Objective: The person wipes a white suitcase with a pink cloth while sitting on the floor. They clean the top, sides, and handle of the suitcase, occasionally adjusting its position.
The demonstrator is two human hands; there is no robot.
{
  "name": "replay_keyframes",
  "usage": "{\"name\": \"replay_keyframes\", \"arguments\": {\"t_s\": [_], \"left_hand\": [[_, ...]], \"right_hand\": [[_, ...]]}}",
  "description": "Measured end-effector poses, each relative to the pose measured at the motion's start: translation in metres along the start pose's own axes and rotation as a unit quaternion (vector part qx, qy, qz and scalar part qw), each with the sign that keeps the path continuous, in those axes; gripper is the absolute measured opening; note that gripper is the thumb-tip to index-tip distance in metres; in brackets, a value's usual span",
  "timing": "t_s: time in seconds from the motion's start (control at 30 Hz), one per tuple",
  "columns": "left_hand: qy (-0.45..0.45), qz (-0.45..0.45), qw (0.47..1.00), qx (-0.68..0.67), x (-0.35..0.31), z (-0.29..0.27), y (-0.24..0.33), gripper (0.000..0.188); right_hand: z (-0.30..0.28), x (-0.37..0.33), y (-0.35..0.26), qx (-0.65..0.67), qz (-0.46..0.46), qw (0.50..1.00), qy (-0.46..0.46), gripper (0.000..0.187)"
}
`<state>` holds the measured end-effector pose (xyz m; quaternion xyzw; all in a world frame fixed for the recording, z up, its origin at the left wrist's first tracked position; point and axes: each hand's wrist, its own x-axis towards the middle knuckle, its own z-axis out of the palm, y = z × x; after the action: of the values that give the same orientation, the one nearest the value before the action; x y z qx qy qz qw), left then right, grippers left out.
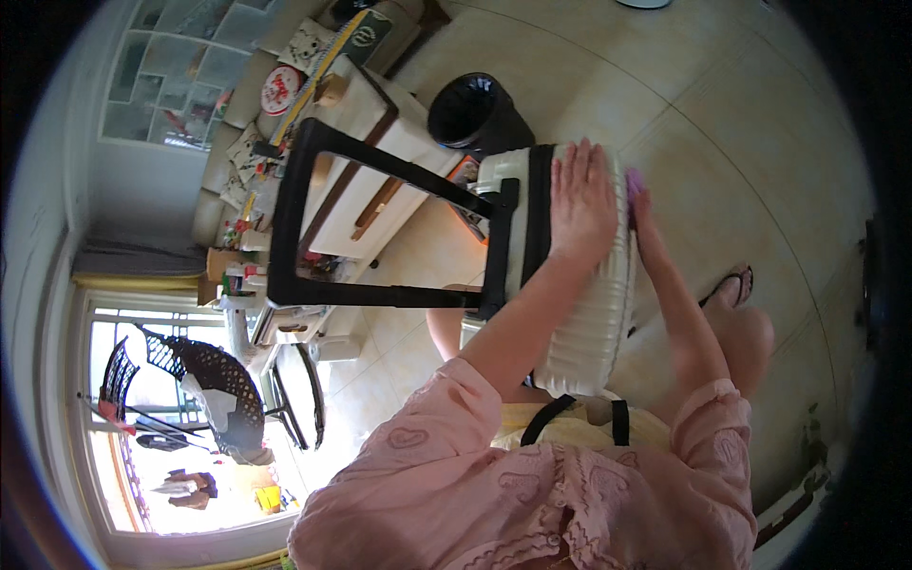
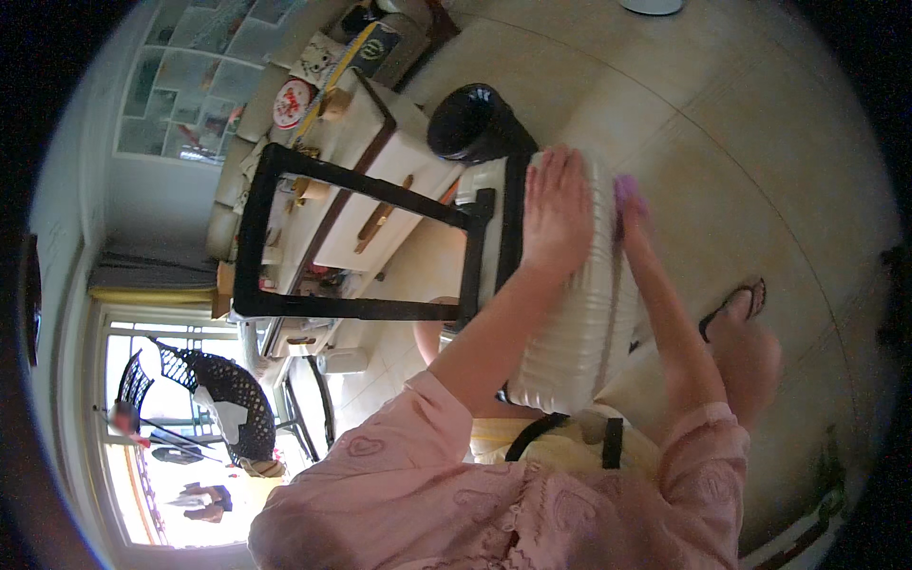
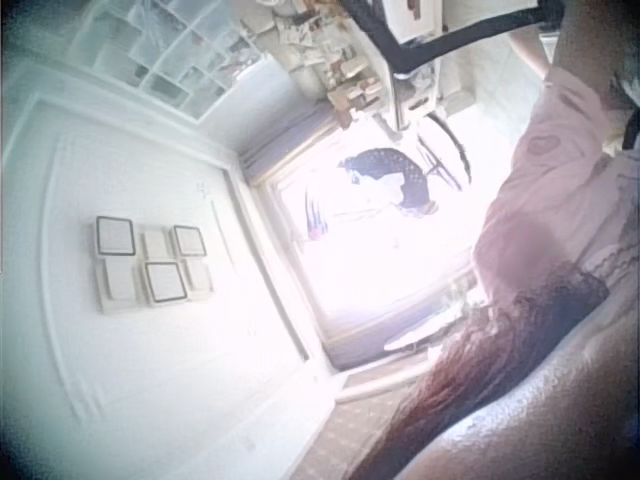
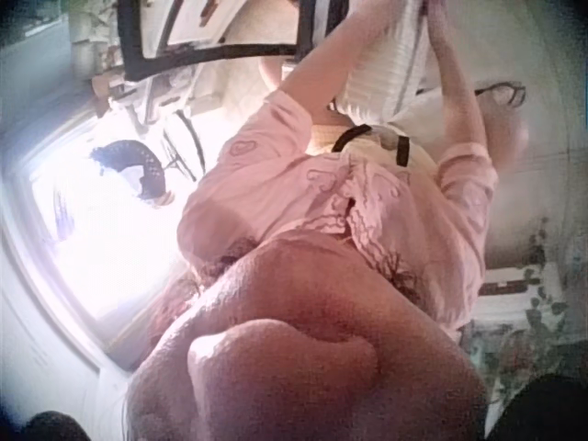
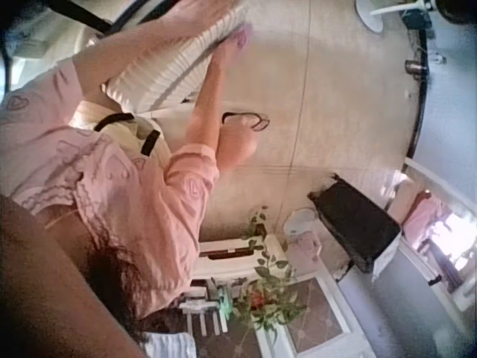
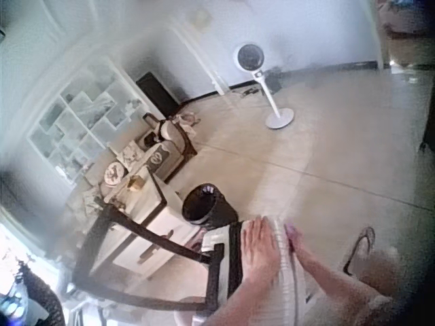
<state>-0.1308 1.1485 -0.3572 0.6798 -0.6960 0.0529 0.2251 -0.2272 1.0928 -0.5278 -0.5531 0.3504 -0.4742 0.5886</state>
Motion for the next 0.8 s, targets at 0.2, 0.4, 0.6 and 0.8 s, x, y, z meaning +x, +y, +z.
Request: {"name": "replay_keyframes", "arguments": {"t_s": [0.2,0.4,0.6,0.8], "left_hand": [[-0.006,-0.020,1.000,0.005,-0.003,-0.003,-0.007,0.043],[-0.008,0.069,0.997,0.020,0.022,0.008,0.029,0.044],[-0.016,-0.015,0.999,0.041,-0.001,0.003,-0.021,0.043],[-0.015,-0.003,1.000,0.011,0.006,0.000,-0.006,0.042]], "right_hand": [[0.013,0.004,-0.033,0.097,-0.030,0.992,-0.080,0.071],[-0.031,0.032,0.192,-0.088,0.145,0.972,0.165,0.065],[0.030,-0.002,-0.054,0.012,-0.076,0.997,-0.027,0.057],[0.020,-0.017,-0.071,-0.038,-0.091,0.995,-0.018,0.057]]}}
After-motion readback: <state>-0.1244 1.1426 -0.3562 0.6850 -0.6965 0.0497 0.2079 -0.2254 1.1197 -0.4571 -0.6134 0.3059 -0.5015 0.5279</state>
